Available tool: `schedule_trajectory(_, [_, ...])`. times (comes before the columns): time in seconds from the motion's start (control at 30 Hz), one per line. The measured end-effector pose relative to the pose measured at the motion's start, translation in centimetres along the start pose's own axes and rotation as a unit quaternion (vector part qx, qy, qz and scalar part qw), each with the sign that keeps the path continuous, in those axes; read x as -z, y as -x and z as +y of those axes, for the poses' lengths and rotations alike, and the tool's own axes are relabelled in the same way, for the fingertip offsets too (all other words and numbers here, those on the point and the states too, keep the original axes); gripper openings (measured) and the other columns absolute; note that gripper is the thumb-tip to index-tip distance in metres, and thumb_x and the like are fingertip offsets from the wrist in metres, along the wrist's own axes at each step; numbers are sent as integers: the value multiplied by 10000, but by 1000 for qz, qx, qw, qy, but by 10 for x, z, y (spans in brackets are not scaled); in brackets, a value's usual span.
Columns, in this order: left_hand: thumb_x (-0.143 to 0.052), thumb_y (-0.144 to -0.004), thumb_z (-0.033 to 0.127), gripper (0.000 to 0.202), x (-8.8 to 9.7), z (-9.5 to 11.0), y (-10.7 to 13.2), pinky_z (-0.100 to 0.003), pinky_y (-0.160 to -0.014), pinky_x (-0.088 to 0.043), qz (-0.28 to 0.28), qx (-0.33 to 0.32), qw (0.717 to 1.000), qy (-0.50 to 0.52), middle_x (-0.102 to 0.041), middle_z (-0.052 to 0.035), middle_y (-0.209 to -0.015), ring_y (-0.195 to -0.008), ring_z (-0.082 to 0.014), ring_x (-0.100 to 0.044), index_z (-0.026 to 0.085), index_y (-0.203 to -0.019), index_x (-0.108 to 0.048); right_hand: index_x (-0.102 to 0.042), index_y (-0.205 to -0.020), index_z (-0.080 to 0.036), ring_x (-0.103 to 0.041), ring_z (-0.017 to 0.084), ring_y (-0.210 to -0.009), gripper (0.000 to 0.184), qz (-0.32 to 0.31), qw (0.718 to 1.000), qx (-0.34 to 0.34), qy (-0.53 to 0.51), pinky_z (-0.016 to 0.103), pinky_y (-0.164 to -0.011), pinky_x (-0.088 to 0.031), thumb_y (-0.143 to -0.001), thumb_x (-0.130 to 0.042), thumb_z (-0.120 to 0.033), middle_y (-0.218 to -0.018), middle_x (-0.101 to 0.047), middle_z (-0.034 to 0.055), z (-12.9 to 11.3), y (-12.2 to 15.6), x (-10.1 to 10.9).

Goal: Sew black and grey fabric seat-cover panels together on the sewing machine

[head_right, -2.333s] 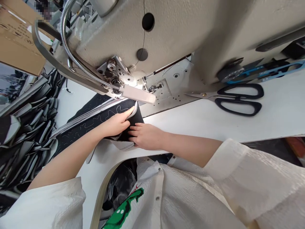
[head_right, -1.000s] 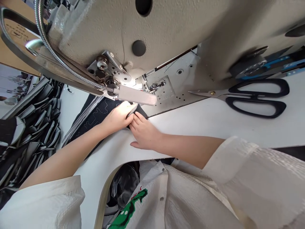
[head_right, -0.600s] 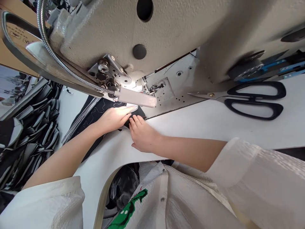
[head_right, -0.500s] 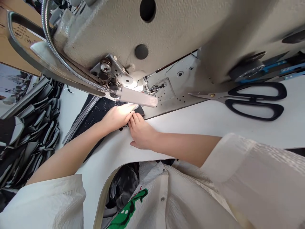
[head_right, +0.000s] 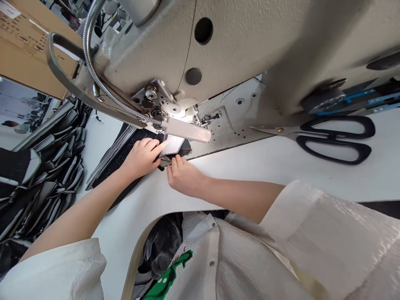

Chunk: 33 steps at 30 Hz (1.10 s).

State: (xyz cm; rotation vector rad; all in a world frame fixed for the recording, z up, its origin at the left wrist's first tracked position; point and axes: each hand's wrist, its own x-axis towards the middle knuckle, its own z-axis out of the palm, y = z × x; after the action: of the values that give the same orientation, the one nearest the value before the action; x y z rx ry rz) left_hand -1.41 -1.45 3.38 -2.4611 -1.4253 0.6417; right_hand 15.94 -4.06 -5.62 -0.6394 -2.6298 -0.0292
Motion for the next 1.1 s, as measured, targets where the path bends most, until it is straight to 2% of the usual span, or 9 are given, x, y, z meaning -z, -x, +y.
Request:
schedule_trajectory(0.13, [-339, -836, 60, 622, -11, -6, 1, -465, -1064, -298, 53, -69, 996, 3, -416, -51, -1455, -1351, -291, -305, 237, -1431, -371, -630, -1077, 60, -598, 350, -1075, 315, 5, 999, 17, 31, 489, -920, -446, -871, -453, -100, -1143, -587, 327, 2, -2, 2])
schedule_trajectory(0.2, [-320, -847, 54, 616, -12, -8, -1, -464, -1135, -195, 63, -104, 993, 7, -354, -1, -1500, -1401, -282, -217, 237, -1434, -366, -640, -1067, 47, -594, 361, -1076, 314, 6, 998, 28, 52, 491, -910, -443, -872, -463, -124, -1151, -587, 319, 2, -1, 4])
schedule_trajectory(0.27, [-306, -865, 59, 594, -9, -8, -3, -452, -1148, -177, 52, -137, 989, 17, -356, 2, -1499, -1401, -269, -222, 230, -1430, -372, -645, -1063, 31, -595, 365, -1071, 315, -1, 997, 35, 67, 487, -893, -443, -873, -467, -146, -1150, -594, 308, 1, 0, 4])
schedule_trajectory(0.33, [-308, -870, 67, 578, -4, -7, -6, -454, -1106, -257, 32, -144, 989, 21, -403, -50, -1466, -1354, -273, -317, 215, -1424, -379, -645, -1064, 23, -594, 367, -1070, 317, -5, 997, 35, 73, 485, -885, -440, -873, -471, -161, -1152, -596, 303, 1, 1, 4])
schedule_trajectory(0.43, [-352, -836, 86, 576, 3, -4, -9, -458, -892, -426, -1, -71, 997, -11, -564, -157, -1233, -1111, -312, -530, 175, -1402, -406, -642, -1056, 22, -585, 358, -1079, 300, 5, 998, 32, 58, 498, -899, -427, -871, -482, -152, -1162, -585, 316, 3, 1, 3])
schedule_trajectory(0.5, [-382, -805, 105, 585, 6, -5, -11, -398, -730, -461, -35, -16, 999, -21, -594, -151, -1050, -909, -286, -593, 154, -1387, -418, -645, -1035, 10, -588, 338, -1068, 276, 15, 998, 33, 45, 535, -949, -389, -878, -475, -140, -1153, -591, 314, 4, 0, 2])
schedule_trajectory(0.6, [-362, -792, 101, 610, 5, -11, -11, -304, -607, -431, -82, -10, 997, 11, -561, -98, -978, -776, -215, -596, 170, -1397, -396, -649, -1017, -20, -596, 321, -1051, 269, -1, 999, 43, 31, 573, -993, -342, -893, -439, -134, -1142, -609, 284, 7, -1, 4])
schedule_trajectory(0.83, [-359, -782, 99, 637, 17, -1, -9, -253, -545, -368, -107, -6, 990, 96, -519, -19, -884, -631, -151, -558, 291, -1389, -385, -590, -1130, 11, -512, 396, -1163, 463, -81, 995, 43, -29, 567, -986, -343, -901, -495, -381, -1244, -518, 329, 7, -6, 9])
schedule_trajectory(1.1, [-404, -777, 131, 611, 13, 18, -20, -259, -579, -422, -94, -13, 985, 147, -574, -38, -957, -711, -175, -613, 260, -1374, -404, -549, -1241, -59, -445, 388, -1181, 601, -89, 991, 8, -100, 580, -1009, -285, -851, -553, -516, -1208, -524, 256, 11, -9, 5])
